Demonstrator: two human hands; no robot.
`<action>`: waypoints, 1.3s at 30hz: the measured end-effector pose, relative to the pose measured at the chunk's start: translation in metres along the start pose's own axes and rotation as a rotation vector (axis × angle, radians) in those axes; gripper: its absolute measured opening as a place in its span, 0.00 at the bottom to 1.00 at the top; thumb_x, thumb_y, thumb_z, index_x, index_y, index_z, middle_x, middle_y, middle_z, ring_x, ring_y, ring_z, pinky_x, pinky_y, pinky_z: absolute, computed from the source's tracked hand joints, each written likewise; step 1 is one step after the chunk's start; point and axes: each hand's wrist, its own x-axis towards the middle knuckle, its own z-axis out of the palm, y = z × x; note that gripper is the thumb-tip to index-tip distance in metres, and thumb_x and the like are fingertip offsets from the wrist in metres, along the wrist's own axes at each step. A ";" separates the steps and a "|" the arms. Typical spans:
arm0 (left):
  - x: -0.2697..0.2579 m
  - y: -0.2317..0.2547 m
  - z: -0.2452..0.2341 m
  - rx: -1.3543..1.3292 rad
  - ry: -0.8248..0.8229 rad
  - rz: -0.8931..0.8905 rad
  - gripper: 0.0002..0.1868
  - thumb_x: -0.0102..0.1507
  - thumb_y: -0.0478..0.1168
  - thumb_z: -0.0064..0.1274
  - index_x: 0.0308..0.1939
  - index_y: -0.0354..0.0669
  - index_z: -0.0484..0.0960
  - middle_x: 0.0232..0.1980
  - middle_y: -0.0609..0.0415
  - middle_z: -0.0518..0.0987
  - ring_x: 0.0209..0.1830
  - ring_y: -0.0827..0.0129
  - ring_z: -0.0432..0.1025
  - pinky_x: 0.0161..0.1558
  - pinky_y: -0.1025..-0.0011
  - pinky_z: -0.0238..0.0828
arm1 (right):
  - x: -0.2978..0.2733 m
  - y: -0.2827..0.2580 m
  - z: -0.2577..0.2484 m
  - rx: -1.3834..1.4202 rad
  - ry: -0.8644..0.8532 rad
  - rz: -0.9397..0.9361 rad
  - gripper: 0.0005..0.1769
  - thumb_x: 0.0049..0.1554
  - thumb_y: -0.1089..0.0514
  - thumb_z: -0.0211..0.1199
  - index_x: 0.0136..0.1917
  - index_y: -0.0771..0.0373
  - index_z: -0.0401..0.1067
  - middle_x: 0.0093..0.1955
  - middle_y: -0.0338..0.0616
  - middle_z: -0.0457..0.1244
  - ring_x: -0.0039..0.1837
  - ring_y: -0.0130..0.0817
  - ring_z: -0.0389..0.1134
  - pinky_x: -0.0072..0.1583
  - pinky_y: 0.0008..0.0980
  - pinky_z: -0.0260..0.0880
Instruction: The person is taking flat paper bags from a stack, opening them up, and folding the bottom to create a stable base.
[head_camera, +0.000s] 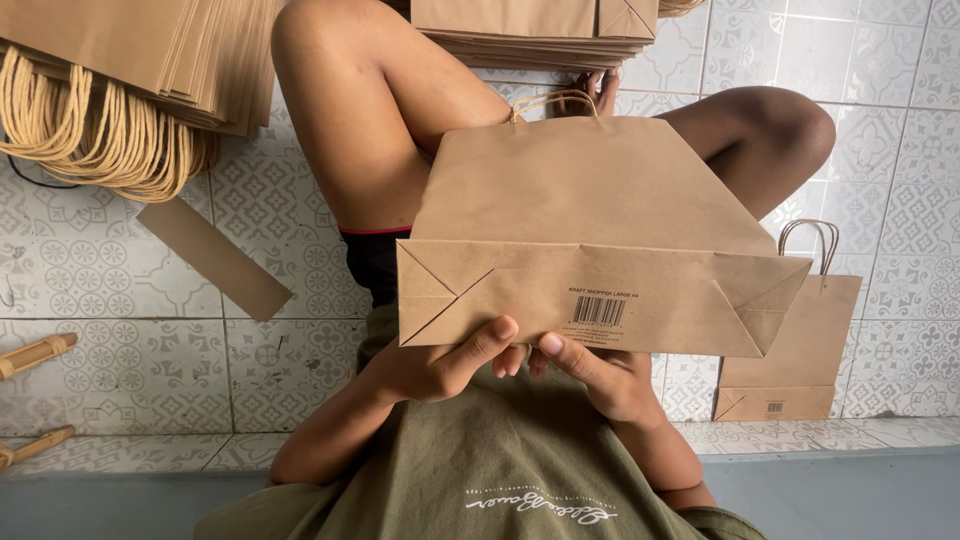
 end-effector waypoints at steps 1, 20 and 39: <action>-0.001 0.000 -0.001 0.000 0.002 -0.002 0.24 0.74 0.47 0.35 0.26 0.48 0.78 0.20 0.57 0.76 0.22 0.73 0.67 0.33 0.77 0.69 | -0.002 0.003 -0.004 0.002 -0.001 0.002 0.07 0.54 0.67 0.66 0.37 0.76 0.77 0.29 0.58 0.67 0.33 0.43 0.74 0.38 0.46 0.80; -0.003 -0.005 -0.002 -0.024 0.180 0.201 0.32 0.73 0.54 0.29 0.19 0.48 0.75 0.18 0.60 0.74 0.16 0.77 0.62 0.22 0.81 0.64 | -0.005 0.022 -0.022 0.123 0.093 -0.126 0.09 0.54 0.65 0.65 0.38 0.78 0.73 0.26 0.57 0.65 0.30 0.42 0.73 0.37 0.43 0.81; -0.008 -0.044 0.004 0.250 0.126 0.213 0.15 0.70 0.45 0.40 0.28 0.50 0.73 0.21 0.58 0.71 0.19 0.67 0.67 0.39 0.80 0.80 | 0.005 0.006 -0.012 -0.069 -0.115 -0.119 0.21 0.62 0.57 0.56 0.35 0.74 0.76 0.29 0.56 0.68 0.33 0.40 0.75 0.39 0.39 0.80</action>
